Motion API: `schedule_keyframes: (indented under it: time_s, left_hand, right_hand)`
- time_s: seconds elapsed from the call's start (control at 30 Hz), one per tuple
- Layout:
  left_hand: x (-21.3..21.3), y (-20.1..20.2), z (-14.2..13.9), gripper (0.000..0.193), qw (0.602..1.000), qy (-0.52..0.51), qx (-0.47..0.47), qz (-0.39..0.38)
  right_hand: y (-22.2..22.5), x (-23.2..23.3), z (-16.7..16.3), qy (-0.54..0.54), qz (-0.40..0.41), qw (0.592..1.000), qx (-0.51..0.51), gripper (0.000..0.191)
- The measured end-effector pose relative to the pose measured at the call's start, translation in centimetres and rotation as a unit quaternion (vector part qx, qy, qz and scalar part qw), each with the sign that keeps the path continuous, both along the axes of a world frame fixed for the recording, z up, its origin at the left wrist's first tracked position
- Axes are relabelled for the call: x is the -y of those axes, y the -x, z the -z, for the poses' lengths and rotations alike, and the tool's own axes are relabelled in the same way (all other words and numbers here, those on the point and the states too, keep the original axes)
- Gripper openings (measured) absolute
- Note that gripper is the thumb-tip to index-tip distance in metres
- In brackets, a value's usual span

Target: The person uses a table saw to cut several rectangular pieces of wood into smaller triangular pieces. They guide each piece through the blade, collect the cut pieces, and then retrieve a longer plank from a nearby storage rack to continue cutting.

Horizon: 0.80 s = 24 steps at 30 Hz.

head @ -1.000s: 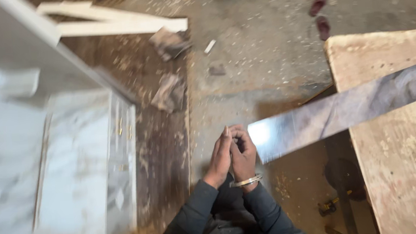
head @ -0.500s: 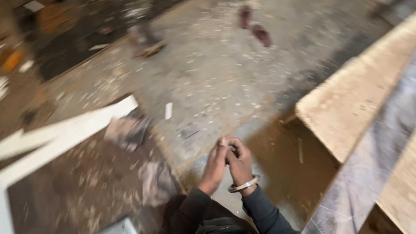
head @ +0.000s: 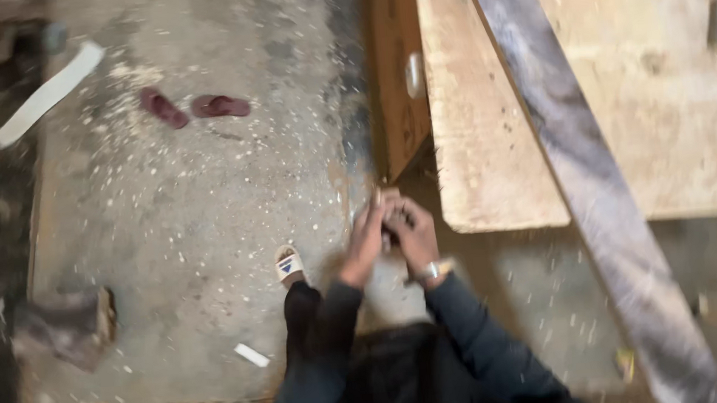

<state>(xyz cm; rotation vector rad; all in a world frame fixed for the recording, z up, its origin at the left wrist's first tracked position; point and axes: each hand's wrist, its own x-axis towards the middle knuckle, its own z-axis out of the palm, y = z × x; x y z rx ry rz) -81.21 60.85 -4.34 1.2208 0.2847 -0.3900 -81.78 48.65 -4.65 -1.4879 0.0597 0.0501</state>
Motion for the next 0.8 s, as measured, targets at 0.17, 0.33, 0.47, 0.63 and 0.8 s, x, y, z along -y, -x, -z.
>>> schedule_keyframes:
  time_s: [0.17, 0.33, 0.47, 0.63, 0.8]
  left_hand:
    - [-4.1, -16.3, -0.5, 0.074, 0.983, -0.046, 0.091, 0.151]
    - [-1.1, -25.9, -0.8, 0.091, 0.973, -0.082, 0.008, 0.214]
    - [3.7, -33.3, 0.6, 0.108, 0.962, -0.091, -0.086, 0.243]
    - [7.9, -40.6, 2.6, 0.103, 0.937, -0.091, -0.166, 0.295]
    - [7.9, -43.4, 4.6, 0.096, 0.901, -0.085, -0.147, 0.4]
  right_hand:
    - [-7.1, -3.9, -2.3, -0.076, 0.104, 0.986, -0.107, 0.01]
    - [-10.2, -2.4, -4.7, -0.04, 0.23, 0.965, -0.117, 0.017]
    - [-13.0, 0.3, -3.1, -0.032, 0.35, 0.93, -0.106, 0.018]
    - [-19.9, 3.7, -0.5, 0.032, 0.43, 0.893, -0.127, 0.017]
    - [-26.0, 6.0, 0.0, -0.043, 0.447, 0.889, -0.093, 0.014]
